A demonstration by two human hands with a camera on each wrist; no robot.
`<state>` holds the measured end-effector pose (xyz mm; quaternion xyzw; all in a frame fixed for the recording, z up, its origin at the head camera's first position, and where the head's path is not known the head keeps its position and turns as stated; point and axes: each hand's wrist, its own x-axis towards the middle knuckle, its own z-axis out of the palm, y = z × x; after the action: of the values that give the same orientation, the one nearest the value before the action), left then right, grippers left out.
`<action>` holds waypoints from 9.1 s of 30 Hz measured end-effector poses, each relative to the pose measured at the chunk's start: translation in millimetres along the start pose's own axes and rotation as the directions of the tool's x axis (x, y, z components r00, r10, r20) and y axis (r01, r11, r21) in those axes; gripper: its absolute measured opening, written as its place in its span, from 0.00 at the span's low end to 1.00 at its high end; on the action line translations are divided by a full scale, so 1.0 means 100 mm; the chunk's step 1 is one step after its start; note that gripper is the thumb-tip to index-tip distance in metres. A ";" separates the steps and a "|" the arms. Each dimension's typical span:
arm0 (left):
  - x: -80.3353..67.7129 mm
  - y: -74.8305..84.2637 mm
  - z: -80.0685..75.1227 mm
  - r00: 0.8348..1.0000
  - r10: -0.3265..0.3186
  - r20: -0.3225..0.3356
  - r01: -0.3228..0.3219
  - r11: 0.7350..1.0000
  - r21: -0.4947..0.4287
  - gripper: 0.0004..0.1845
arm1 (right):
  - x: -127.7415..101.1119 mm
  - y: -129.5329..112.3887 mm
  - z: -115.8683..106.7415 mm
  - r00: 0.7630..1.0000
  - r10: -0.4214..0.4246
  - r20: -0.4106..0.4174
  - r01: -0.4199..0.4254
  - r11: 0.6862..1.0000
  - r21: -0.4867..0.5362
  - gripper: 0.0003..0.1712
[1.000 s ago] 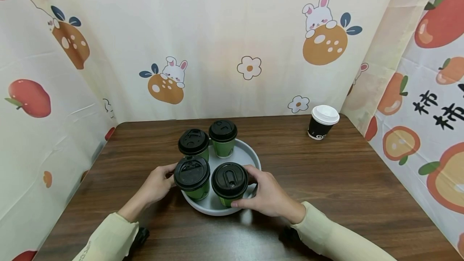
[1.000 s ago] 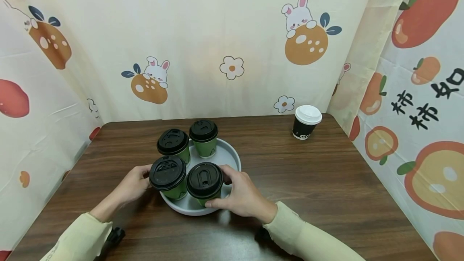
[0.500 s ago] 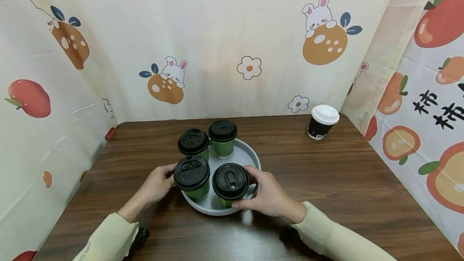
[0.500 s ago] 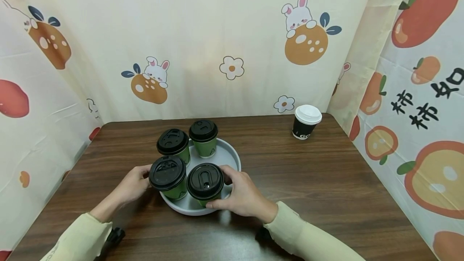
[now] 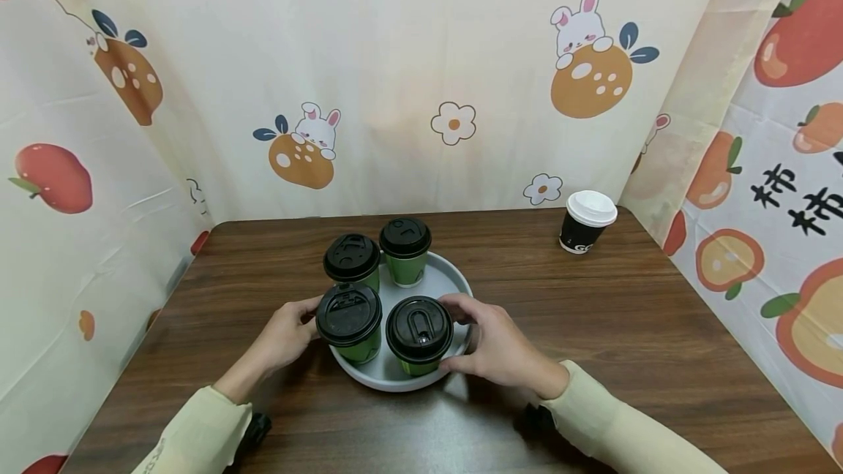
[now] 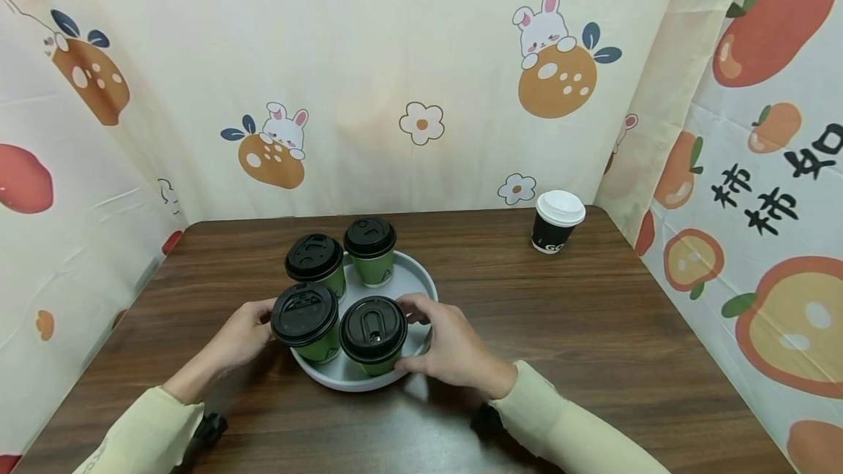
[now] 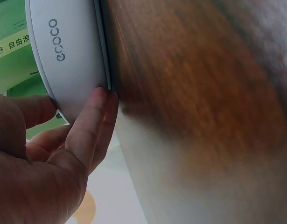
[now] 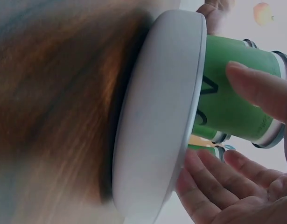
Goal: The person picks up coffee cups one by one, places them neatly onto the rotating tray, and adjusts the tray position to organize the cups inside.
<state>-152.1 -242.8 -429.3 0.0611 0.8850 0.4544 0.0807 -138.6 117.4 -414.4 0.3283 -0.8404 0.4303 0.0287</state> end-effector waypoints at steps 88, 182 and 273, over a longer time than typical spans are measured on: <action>-0.01 0.02 0.00 1.000 0.016 -0.001 -0.016 1.000 -0.007 0.23 | 0.52 0.65 -0.17 0.912 0.381 -0.149 -0.398 0.911 -0.106 0.17; -0.11 0.01 -0.10 0.996 -0.024 -0.081 0.030 0.997 0.072 0.21 | 0.38 0.53 -0.18 0.906 0.416 -0.072 -0.422 0.893 -0.157 0.04; -0.20 0.06 0.08 0.999 0.033 -0.040 -0.030 0.998 0.060 0.26 | 0.06 0.23 -0.11 0.927 0.374 -0.042 -0.364 0.864 -0.348 0.15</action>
<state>-130.7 -236.5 -426.7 0.0680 0.8986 0.4301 0.0533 -159.3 131.8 -421.9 0.1569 -0.9507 0.2673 -0.0077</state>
